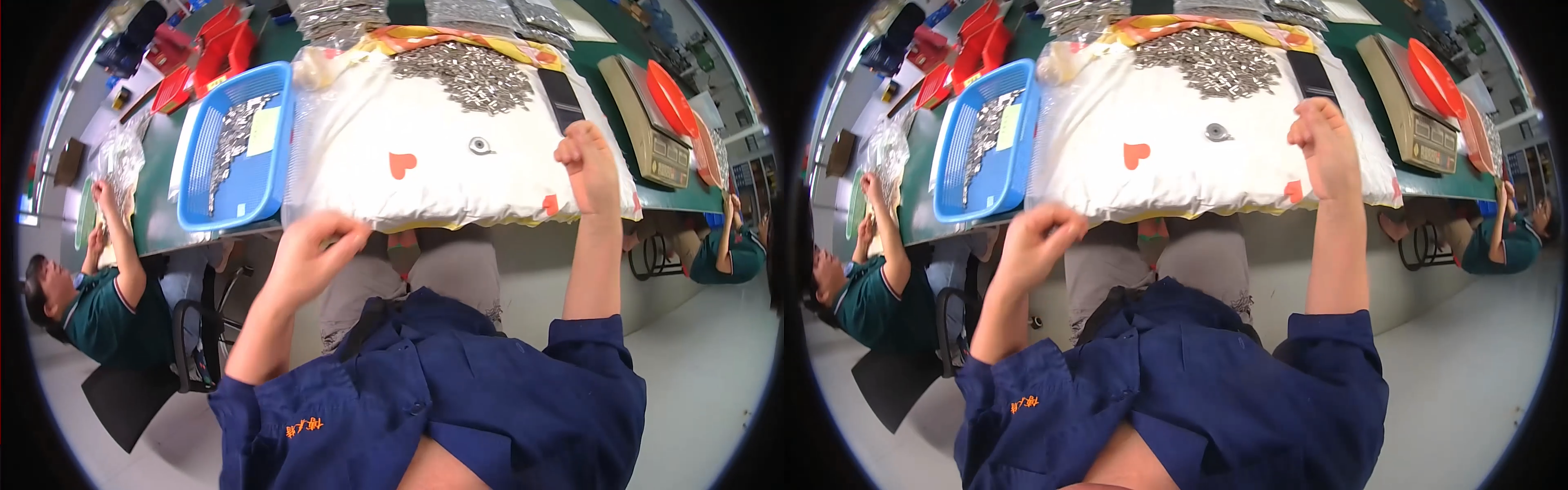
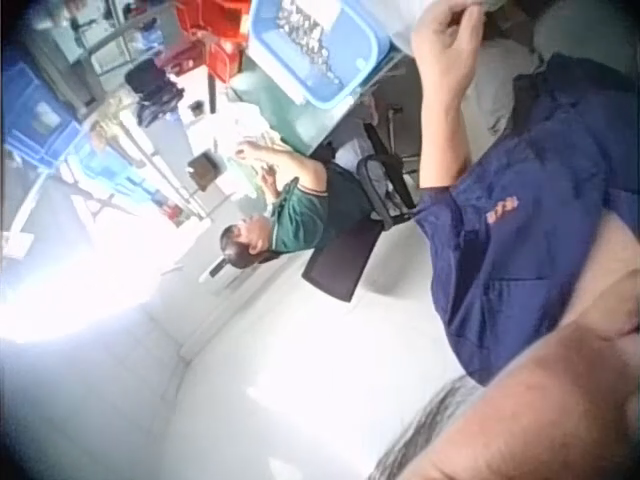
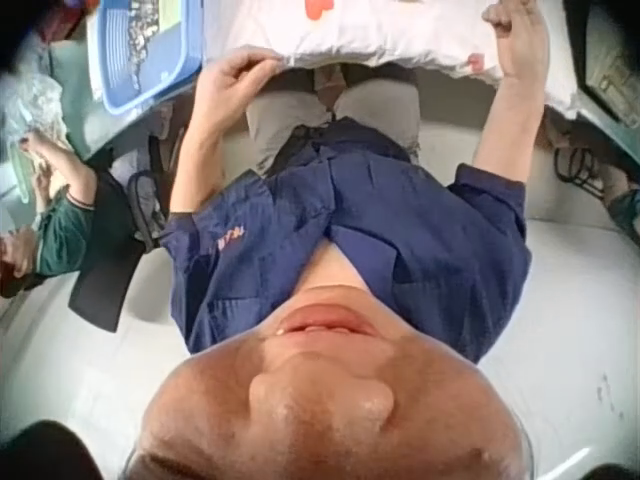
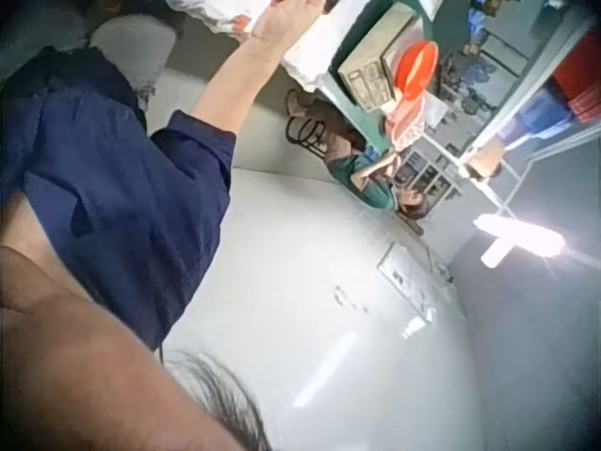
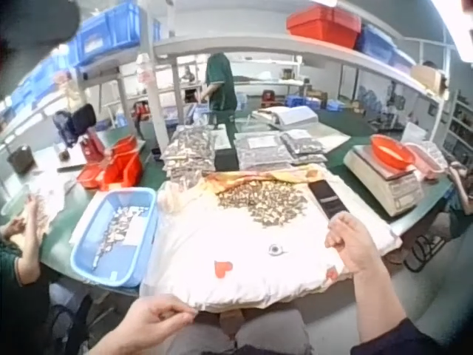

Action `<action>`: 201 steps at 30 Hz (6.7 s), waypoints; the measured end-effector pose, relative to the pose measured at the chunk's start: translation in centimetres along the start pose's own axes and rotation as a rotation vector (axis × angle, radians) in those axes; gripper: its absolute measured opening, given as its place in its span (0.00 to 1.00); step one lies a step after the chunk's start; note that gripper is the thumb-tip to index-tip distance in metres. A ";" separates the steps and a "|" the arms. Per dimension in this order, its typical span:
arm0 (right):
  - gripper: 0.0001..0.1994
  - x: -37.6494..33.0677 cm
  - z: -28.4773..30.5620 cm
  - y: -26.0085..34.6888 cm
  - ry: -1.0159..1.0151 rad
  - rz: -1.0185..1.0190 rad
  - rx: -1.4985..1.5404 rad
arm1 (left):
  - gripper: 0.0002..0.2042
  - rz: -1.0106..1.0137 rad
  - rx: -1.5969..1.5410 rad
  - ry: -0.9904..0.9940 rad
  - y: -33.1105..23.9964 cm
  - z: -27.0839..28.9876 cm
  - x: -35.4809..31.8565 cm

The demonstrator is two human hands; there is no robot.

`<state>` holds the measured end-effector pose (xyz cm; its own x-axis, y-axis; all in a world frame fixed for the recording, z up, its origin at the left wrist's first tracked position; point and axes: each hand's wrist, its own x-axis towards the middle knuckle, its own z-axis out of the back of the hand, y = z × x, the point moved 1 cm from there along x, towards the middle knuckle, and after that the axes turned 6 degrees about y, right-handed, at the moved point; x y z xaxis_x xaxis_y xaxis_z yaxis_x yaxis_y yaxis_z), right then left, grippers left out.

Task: Assembling small metal pins and components into a cylindrical housing at a factory workbench.

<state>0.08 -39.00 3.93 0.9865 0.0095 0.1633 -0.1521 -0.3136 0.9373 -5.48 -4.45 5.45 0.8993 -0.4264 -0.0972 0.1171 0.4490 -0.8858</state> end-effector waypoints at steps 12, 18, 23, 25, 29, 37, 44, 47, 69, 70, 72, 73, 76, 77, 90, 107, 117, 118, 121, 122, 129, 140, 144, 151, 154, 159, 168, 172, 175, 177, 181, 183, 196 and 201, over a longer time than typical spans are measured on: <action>0.06 -1.6 0.6 -5.1 0.000 -0.198 -0.638 | 0.13 -0.389 0.626 0.308 -0.7 -8.1 19.5; 0.06 1.3 -2.0 -6.7 0.145 0.052 -1.258 | 0.13 -0.332 0.763 0.358 -0.8 -9.1 20.2; 0.05 1.9 -2.7 -7.3 0.206 0.110 -1.460 | 0.11 -0.356 0.697 0.275 -0.2 -7.6 19.5; 0.05 2.0 -2.7 -7.2 0.261 0.139 -1.509 | 0.10 -0.055 0.063 0.296 0.5 -5.4 19.0; 0.07 4.5 -5.0 -5.9 0.243 -0.131 -0.899 | 0.14 0.003 -0.833 0.264 4.3 -1.4 19.1; 0.07 11.7 -9.9 -9.3 0.264 -0.049 -0.310 | 0.15 -0.096 -1.190 0.135 6.7 -0.8 19.9; 0.05 11.7 -8.9 -9.9 0.301 -0.051 -0.350 | 0.17 -0.040 -1.021 0.094 6.2 -1.0 20.0; 0.04 11.6 -8.7 -9.5 0.284 -0.009 -0.536 | 0.16 -0.054 -1.010 0.120 6.3 -1.2 20.2; 0.05 12.7 -5.2 -8.1 0.193 -0.168 -0.915 | 0.14 0.183 -1.180 0.332 5.9 -0.5 18.6; 0.05 12.6 -5.1 -8.2 0.255 -0.067 -1.110 | 0.14 0.172 -1.163 0.334 5.9 -0.5 18.6; 0.06 12.5 -5.2 -8.6 0.318 0.036 -1.303 | 0.14 0.162 -1.147 0.334 6.1 -0.6 18.6; 0.06 12.5 -5.3 -9.0 0.319 0.075 -1.408 | 0.14 0.143 -1.141 0.337 6.1 -0.7 18.6; 0.05 12.2 -5.8 -9.5 0.320 0.157 -1.546 | 0.14 0.122 -1.121 0.340 6.1 -0.8 18.7; 0.05 12.2 -6.0 -9.5 0.320 0.196 -1.581 | 0.14 0.121 -1.107 0.344 6.0 -0.8 18.7; 0.05 11.7 -7.9 -9.6 0.273 0.068 -1.256 | 0.14 0.089 -1.102 0.261 6.0 -0.8 19.0; 0.05 11.1 -8.6 -8.1 0.434 -0.055 -0.708 | 0.15 0.088 -0.990 0.230 6.1 -0.8 19.0; 0.04 11.0 -8.8 -8.2 0.427 0.025 -0.700 | 0.15 0.076 -1.019 0.216 6.1 -0.7 18.9; 0.04 11.0 -8.8 -8.2 0.429 0.021 -0.695 | 0.15 0.080 -1.023 0.218 6.1 -0.7 18.9; 0.04 10.8 -8.9 -8.3 0.417 0.109 -0.769 | 0.15 0.080 -0.979 0.206 6.2 -0.8 19.0; 0.04 10.8 -9.0 -8.4 0.416 0.110 -0.769 | 0.15 0.076 -0.933 0.193 6.2 -0.9 19.0; 0.04 11.0 -8.5 -8.0 0.442 -0.106 -0.668 | 0.15 0.118 -0.966 0.208 6.0 -0.8 18.6; 0.07 12.9 -5.5 -8.1 0.202 -0.161 -0.715 | 0.14 0.154 -0.910 0.349 5.8 -0.4 18.3; 0.06 12.7 -5.6 -8.8 0.217 0.001 -1.107 | 0.13 0.104 -0.963 0.357 6.5 -0.6 18.4; 0.05 12.0 -5.8 -9.3 0.280 0.111 -1.582 | 0.12 0.084 -0.991 0.343 6.4 -0.5 18.4; 0.04 11.8 -6.3 -9.8 0.242 0.136 -1.598 | 0.13 0.070 -0.987 0.347 6.6 -0.5 18.5; 0.03 12.0 -6.6 -10.6 0.240 0.178 -1.555 | 0.15 0.116 -0.978 0.310 6.1 -0.5 18.4; 0.03 11.7 -6.8 -10.3 0.354 0.149 -1.519 | 0.15 0.146 -1.008 0.216 6.1 -0.6 18.6; 0.03 11.6 -6.6 -9.9 0.359 0.220 -1.563 | 0.15 0.140 -1.011 0.227 6.2 -0.6 18.6; 0.04 11.6 -7.0 -10.1 0.311 0.190 -1.610 | 0.14 0.137 -1.010 0.231 6.0 -0.6 18.7; 0.04 11.5 -7.5 -9.7 0.298 0.121 -1.503 | 0.14 0.135 -1.010 0.228 6.0 -0.6 18.6; 0.04 11.2 -8.1 -8.3 0.300 -0.172 -0.741 | 0.15 0.154 -1.013 0.210 5.7 -0.7 18.5; 0.05 11.1 -8.3 -8.6 0.328 -0.174 -0.610 | 0.15 0.155 -1.002 0.206 5.6 -0.8 18.5; 0.05 10.6 -9.2 -8.8 0.390 0.077 -0.848 | 0.15 0.070 -0.881 0.112 6.3 -1.2 18.9; 0.04 10.3 -9.6 -8.6 0.345 0.187 -0.967 | 0.15 0.070 -0.892 0.047 6.1 -1.3 18.8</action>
<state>10.96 -27.07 0.49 0.8945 0.3579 0.2679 -0.4345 0.5546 0.7097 11.55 -10.79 -2.34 0.8716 -0.4617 -0.1651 -0.3259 -0.2941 -0.8985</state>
